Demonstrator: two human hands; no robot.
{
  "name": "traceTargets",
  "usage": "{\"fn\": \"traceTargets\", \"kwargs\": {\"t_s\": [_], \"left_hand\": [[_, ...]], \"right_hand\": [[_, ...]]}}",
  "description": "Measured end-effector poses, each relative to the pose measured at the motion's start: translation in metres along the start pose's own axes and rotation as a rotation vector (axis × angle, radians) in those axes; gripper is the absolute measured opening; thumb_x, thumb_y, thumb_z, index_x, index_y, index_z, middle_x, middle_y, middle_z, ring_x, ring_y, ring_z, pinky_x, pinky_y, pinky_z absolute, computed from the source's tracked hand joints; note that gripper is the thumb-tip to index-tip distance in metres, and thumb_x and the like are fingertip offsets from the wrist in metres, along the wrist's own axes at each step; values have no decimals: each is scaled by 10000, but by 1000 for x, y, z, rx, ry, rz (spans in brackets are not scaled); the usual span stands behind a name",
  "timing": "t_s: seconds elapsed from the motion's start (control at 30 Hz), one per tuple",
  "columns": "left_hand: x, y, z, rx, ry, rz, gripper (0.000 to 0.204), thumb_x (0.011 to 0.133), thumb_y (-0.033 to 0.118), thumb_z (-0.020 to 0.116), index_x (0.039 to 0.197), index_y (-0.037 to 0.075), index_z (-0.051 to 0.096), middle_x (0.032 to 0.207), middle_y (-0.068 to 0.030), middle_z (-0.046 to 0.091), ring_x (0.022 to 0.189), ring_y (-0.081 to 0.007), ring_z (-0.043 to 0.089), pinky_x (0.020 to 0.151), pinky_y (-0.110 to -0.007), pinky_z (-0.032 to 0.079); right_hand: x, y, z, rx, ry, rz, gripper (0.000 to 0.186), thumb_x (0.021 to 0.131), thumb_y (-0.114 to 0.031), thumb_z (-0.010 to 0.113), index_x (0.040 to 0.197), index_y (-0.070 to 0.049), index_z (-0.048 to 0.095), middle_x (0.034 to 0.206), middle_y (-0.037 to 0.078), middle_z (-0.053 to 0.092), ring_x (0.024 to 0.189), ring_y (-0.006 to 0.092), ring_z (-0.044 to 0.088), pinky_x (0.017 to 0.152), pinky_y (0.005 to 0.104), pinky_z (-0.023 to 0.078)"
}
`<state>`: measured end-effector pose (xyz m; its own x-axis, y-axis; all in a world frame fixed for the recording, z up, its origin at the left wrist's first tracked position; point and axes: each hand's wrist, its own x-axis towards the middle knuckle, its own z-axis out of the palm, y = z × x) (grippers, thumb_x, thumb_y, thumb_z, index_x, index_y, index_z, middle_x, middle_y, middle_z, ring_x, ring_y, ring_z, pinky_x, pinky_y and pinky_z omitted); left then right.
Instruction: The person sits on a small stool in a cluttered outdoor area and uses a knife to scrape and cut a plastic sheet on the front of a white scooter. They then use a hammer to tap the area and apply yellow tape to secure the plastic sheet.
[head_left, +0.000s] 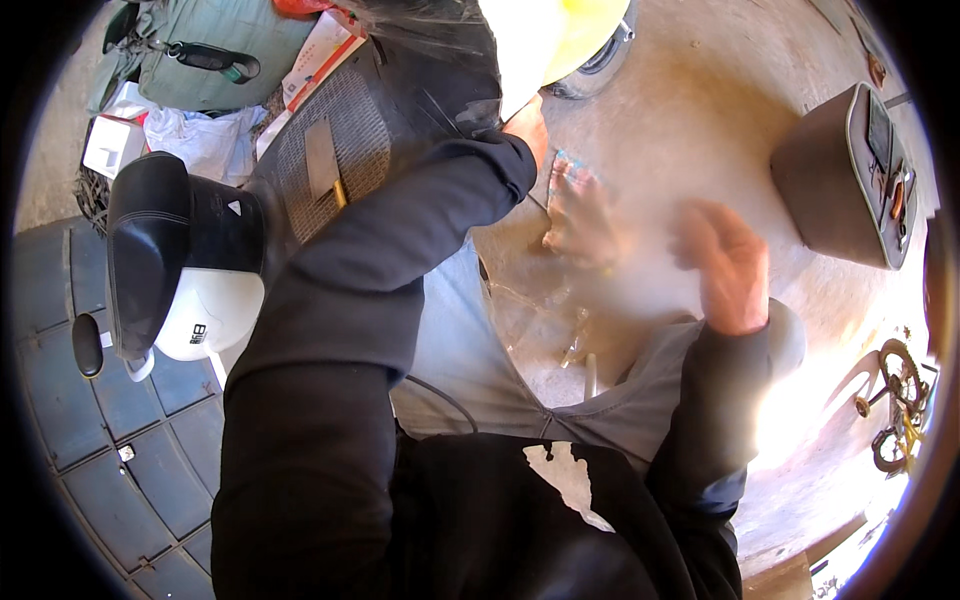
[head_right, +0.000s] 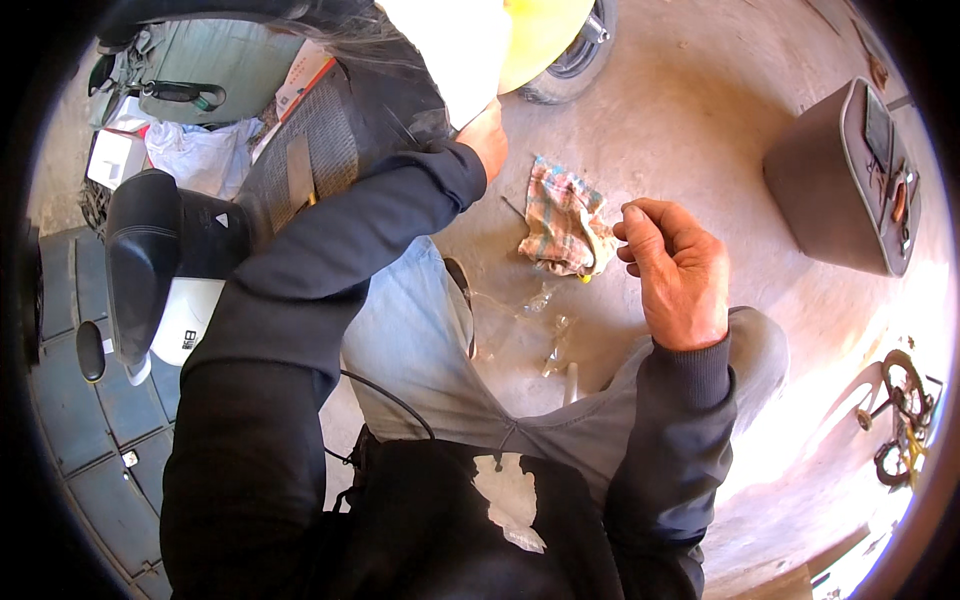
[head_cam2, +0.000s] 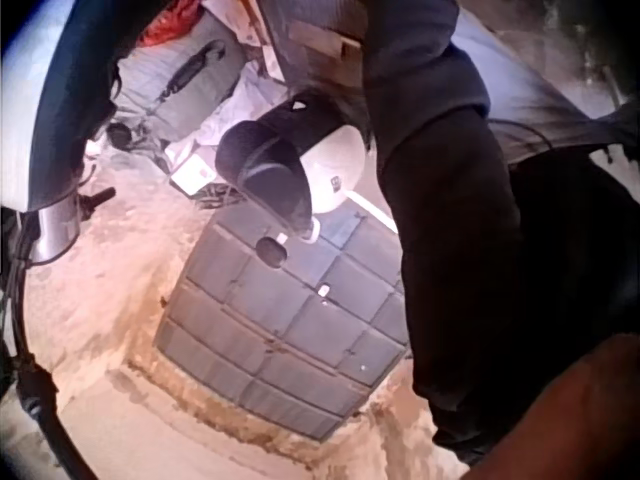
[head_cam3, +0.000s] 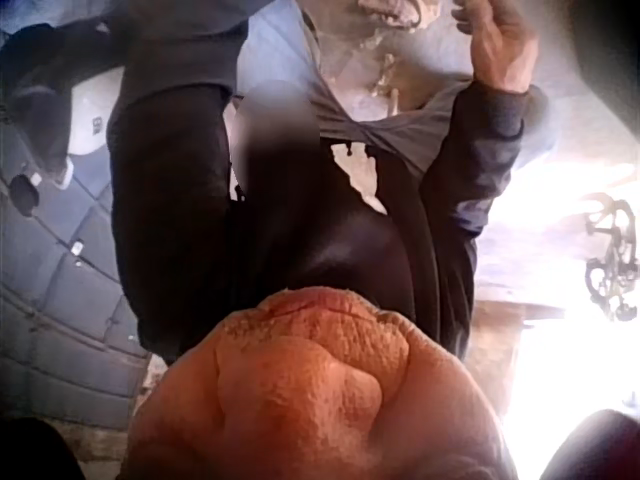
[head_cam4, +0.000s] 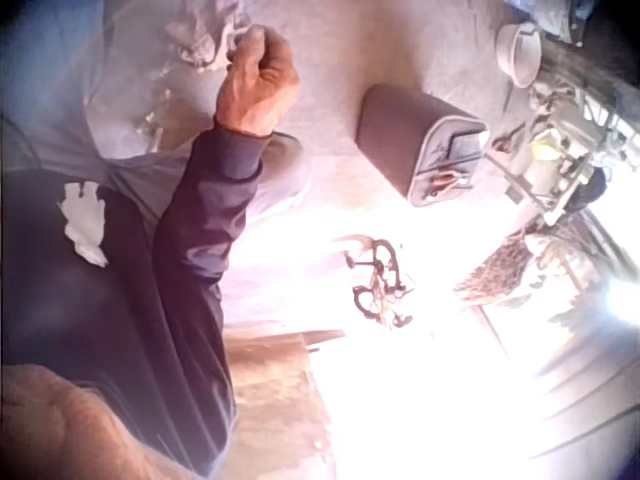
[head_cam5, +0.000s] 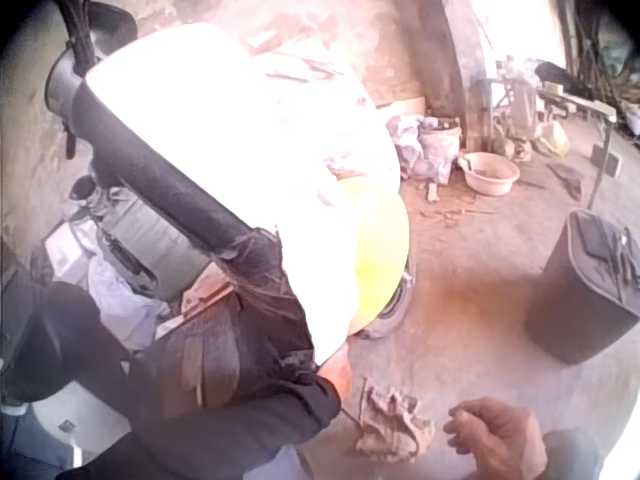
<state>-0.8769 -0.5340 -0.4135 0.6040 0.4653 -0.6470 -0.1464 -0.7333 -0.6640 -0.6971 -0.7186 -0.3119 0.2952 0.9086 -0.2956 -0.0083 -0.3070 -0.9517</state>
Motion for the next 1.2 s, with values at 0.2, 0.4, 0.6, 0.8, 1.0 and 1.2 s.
{"fn": "traceTargets", "kwargs": {"t_s": [0.2,0.4,0.6,0.8,1.0,1.2], "left_hand": [[-4,3,-1,14,9,-36,320,868,237,475,1082,99,669,1075,-44,654,1030,-282,558,902,-551,310],[27,26,28,153,24,-202,310,864,216,486,1073,85,673,1079,-63,650,1029,-290,546,914,-517,310],[12,17,14,31,40,-132,306,865,238,502,1086,107,669,1096,-44,646,1039,-256,541,907,-487,314],[21,21,21,1,12,-155,349,881,270,475,1150,114,634,1176,-46,610,1105,-262,515,953,-539,281],[45,37,42,208,-6,-314,347,938,299,396,1126,105,613,1101,-73,611,1029,-230,522,942,-403,334],[72,45,53,676,-143,-456,337,951,305,389,1102,95,606,1052,-70,612,980,-204,519,906,-338,358]], "right_hand": [[15,1,15,-56,-43,32,277,890,-218,567,1005,28,619,804,64,642,697,99,572,633,236,471],[25,5,26,-179,-57,100,273,879,-220,569,991,23,625,791,60,645,671,98,575,600,238,472],[24,12,24,-284,-82,112,270,876,-224,566,975,18,634,786,66,647,676,105,590,607,246,479],[35,24,35,-203,-71,90,304,870,-249,563,959,32,634,789,78,648,675,122,600,620,253,491],[117,64,59,213,-139,227,434,880,-295,536,1153,42,545,1114,141,595,972,228,585,795,346,510],[146,81,98,332,-214,175,422,881,-283,537,1179,15,550,1182,127,573,1073,244,530,890,359,449]]}}
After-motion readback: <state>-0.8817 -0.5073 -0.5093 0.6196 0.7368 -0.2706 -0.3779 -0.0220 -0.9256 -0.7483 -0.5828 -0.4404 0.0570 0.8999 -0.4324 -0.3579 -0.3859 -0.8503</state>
